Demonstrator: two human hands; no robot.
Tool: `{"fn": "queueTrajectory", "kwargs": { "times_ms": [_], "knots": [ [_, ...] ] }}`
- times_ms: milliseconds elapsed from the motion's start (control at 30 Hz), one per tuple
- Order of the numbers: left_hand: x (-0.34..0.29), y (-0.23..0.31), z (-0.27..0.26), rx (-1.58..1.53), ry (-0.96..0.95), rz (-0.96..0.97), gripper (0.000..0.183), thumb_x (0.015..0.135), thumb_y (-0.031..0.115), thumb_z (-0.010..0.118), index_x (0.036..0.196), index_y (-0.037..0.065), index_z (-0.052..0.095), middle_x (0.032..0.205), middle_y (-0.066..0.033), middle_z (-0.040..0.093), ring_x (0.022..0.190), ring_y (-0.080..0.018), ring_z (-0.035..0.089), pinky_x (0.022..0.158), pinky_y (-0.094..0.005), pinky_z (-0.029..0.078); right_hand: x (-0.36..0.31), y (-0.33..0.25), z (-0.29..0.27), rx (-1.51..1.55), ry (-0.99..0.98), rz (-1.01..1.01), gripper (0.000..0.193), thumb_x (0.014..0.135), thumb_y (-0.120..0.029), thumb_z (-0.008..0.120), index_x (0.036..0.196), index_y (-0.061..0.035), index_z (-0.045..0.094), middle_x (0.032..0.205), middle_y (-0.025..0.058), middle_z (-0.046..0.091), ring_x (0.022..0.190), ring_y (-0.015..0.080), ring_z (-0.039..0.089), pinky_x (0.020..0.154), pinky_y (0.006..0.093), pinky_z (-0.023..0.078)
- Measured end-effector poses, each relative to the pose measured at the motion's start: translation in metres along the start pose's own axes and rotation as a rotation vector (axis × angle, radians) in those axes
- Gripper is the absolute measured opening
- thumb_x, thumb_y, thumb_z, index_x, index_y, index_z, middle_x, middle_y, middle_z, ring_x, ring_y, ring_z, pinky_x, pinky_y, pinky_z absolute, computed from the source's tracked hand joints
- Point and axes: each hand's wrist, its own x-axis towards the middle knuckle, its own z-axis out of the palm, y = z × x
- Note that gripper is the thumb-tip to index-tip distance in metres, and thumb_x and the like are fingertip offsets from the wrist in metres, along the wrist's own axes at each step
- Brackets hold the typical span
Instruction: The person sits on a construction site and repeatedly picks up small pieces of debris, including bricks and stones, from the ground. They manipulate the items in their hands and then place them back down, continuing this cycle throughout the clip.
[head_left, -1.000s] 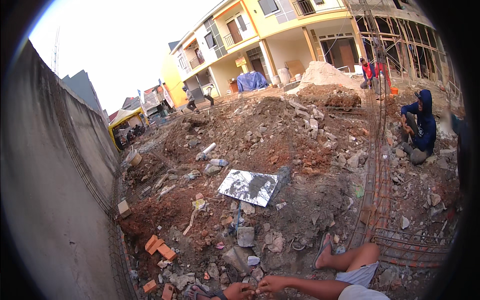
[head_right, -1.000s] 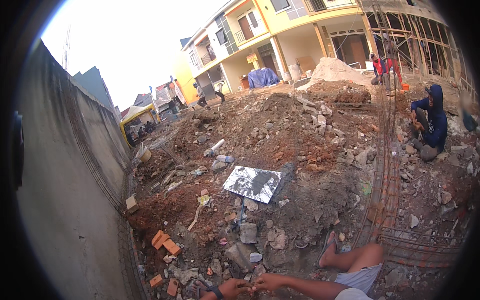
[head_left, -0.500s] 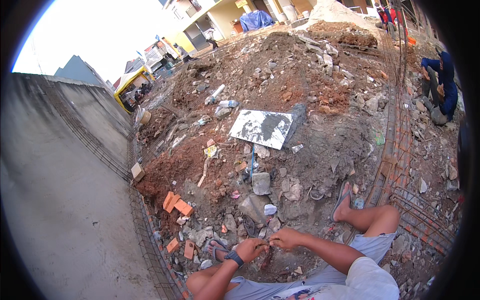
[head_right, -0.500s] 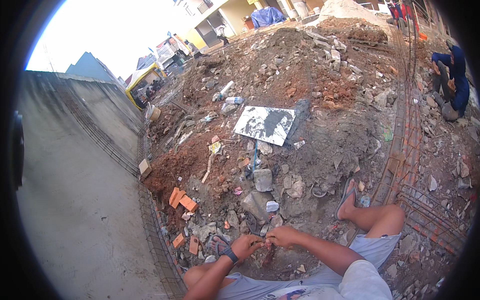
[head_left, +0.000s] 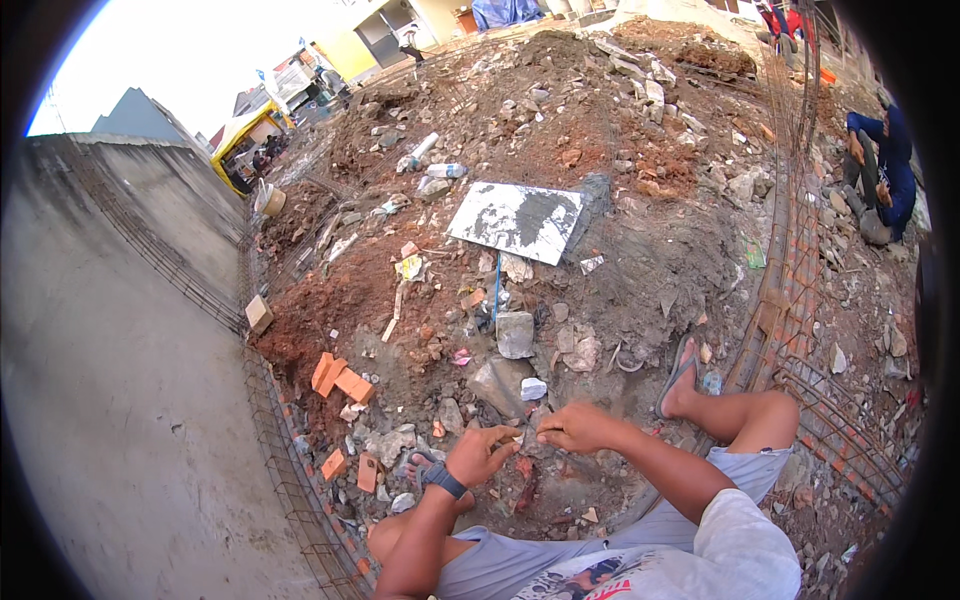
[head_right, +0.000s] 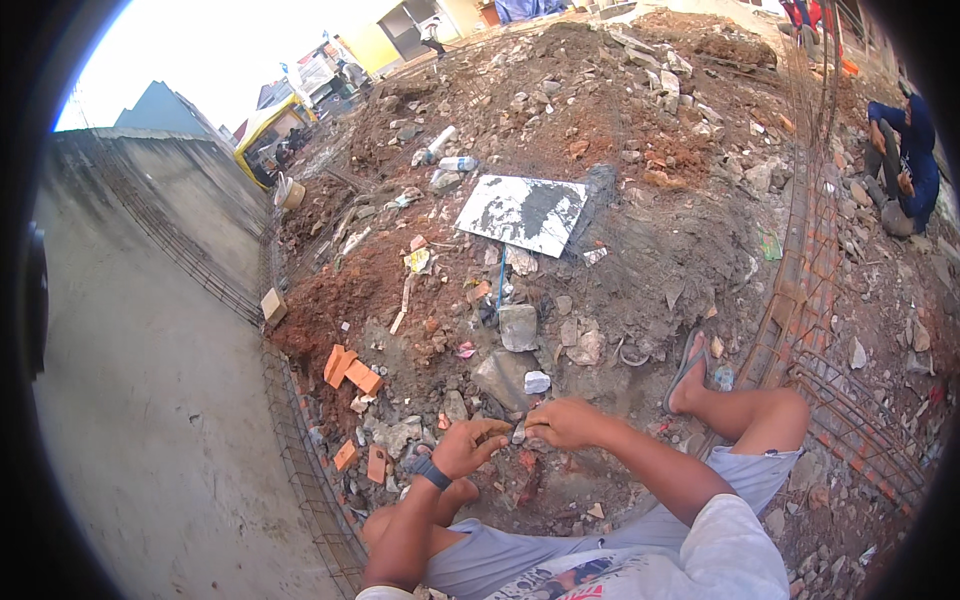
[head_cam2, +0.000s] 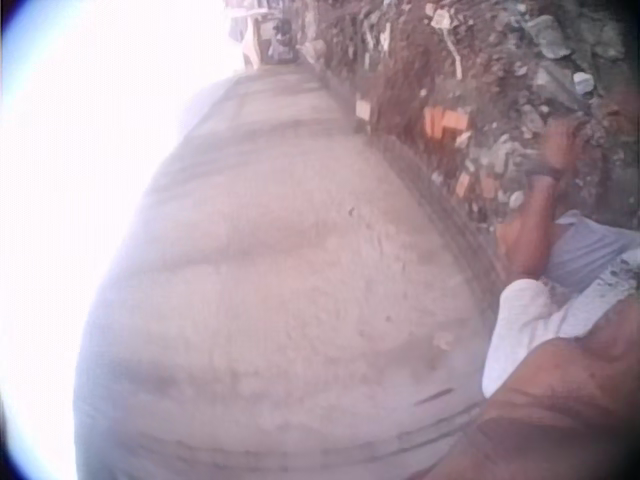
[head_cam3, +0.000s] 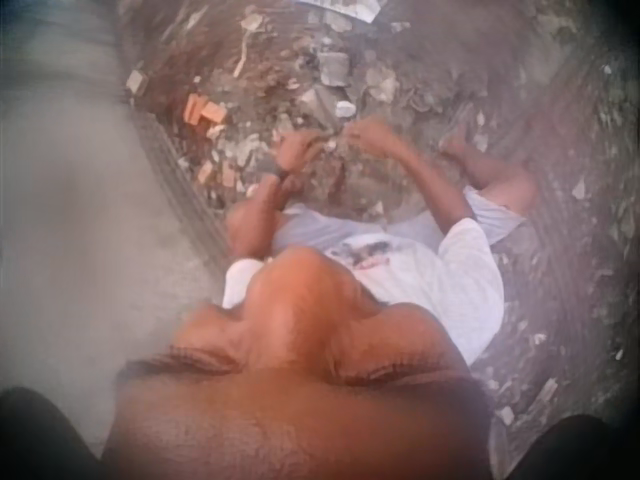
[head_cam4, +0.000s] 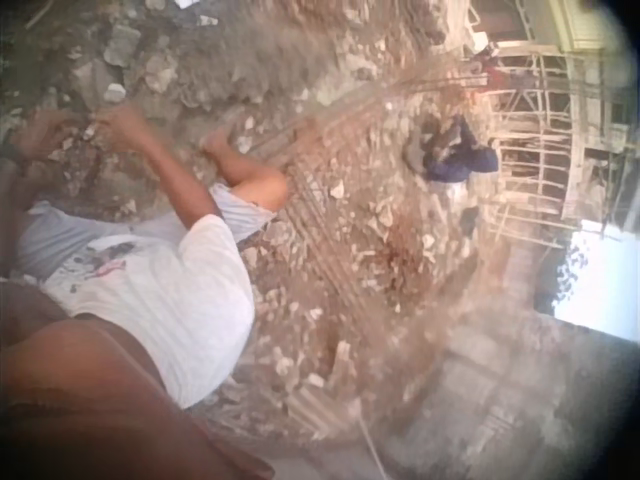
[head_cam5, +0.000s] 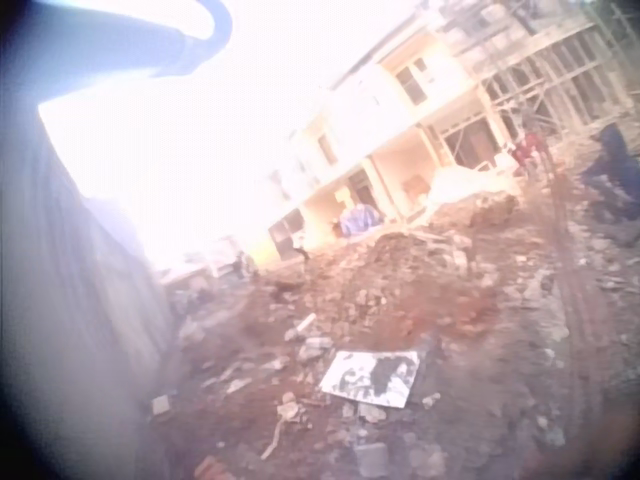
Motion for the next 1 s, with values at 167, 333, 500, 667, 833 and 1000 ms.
{"fn": "queueTrajectory", "kwargs": {
  "times_ms": [167,333,500,667,833,1000],
  "knots": [
    [0.0,0.003,0.006,0.203,-0.044,0.009,0.021,0.097,0.027,0.071,0.105,0.008,0.075,0.093,-0.0163,0.076,0.084,-0.039,0.072,0.074,-0.0459,0.057,0.007,-0.004,0.023,-0.041,-0.009,0.0,0.023,0.096,-0.035,0.068,0.107,-0.0169,0.076,0.085,0.0152,0.072,0.075,0.0372,0.068,0.065,0.0461,0.051],
    [-0.017,-0.005,-0.015,0.079,0.018,0.066,0.022,0.097,0.022,0.072,0.113,0.007,0.076,0.092,-0.0111,0.078,0.078,-0.0252,0.074,0.071,-0.037,0.057,-0.001,0.002,0.005,0.363,0.034,0.114,0.027,0.097,-0.035,0.074,0.102,-0.009,0.075,0.073,0.0043,0.069,0.063,0.0146,0.062,0.059,0.0336,0.046],
    [-0.019,-0.009,-0.013,-0.013,-0.012,-0.011,0.022,0.1,0.021,0.071,0.115,0.005,0.076,0.09,-0.0048,0.076,0.072,-0.0112,0.067,0.064,-0.0292,0.054,-0.005,-0.016,0.018,0.684,0.178,0.216,0.028,0.099,-0.03,0.073,0.091,-0.0032,0.072,0.068,-0.005,0.06,0.064,0.0032,0.05,0.057,0.0273,0.04],
    [-0.016,0.003,-0.013,-0.253,-0.085,-0.194,0.025,0.102,0.024,0.07,0.115,0.003,0.076,0.092,-0.003,0.076,0.07,-0.0087,0.067,0.061,-0.0265,0.054,-0.002,-0.014,0.043,0.534,0.356,0.251,0.03,0.099,-0.03,0.07,0.092,-0.0011,0.07,0.072,0.0027,0.062,0.068,0.0086,0.054,0.062,0.0323,0.045],
    [-0.013,0.002,-0.006,-0.323,-0.103,-0.193,0.025,0.101,0.021,0.069,0.116,0.002,0.076,0.093,-0.0049,0.077,0.069,-0.0102,0.068,0.063,-0.0273,0.056,-0.002,-0.032,0.045,0.374,0.463,0.202,0.028,0.099,-0.028,0.069,0.094,-0.0003,0.069,0.078,0.0138,0.068,0.069,0.0225,0.062,0.065,0.0382,0.049],
    [-0.012,0.002,-0.005,-0.234,-0.093,-0.17,0.024,0.099,0.022,0.07,0.115,0.005,0.076,0.095,-0.0089,0.078,0.069,-0.015,0.071,0.066,-0.0316,0.057,-0.005,-0.038,0.043,0.277,0.477,0.123,0.029,0.1,-0.03,0.068,0.096,-0.002,0.069,0.082,0.0172,0.07,0.074,0.0317,0.067,0.069,0.0429,0.051]
  ]
}}
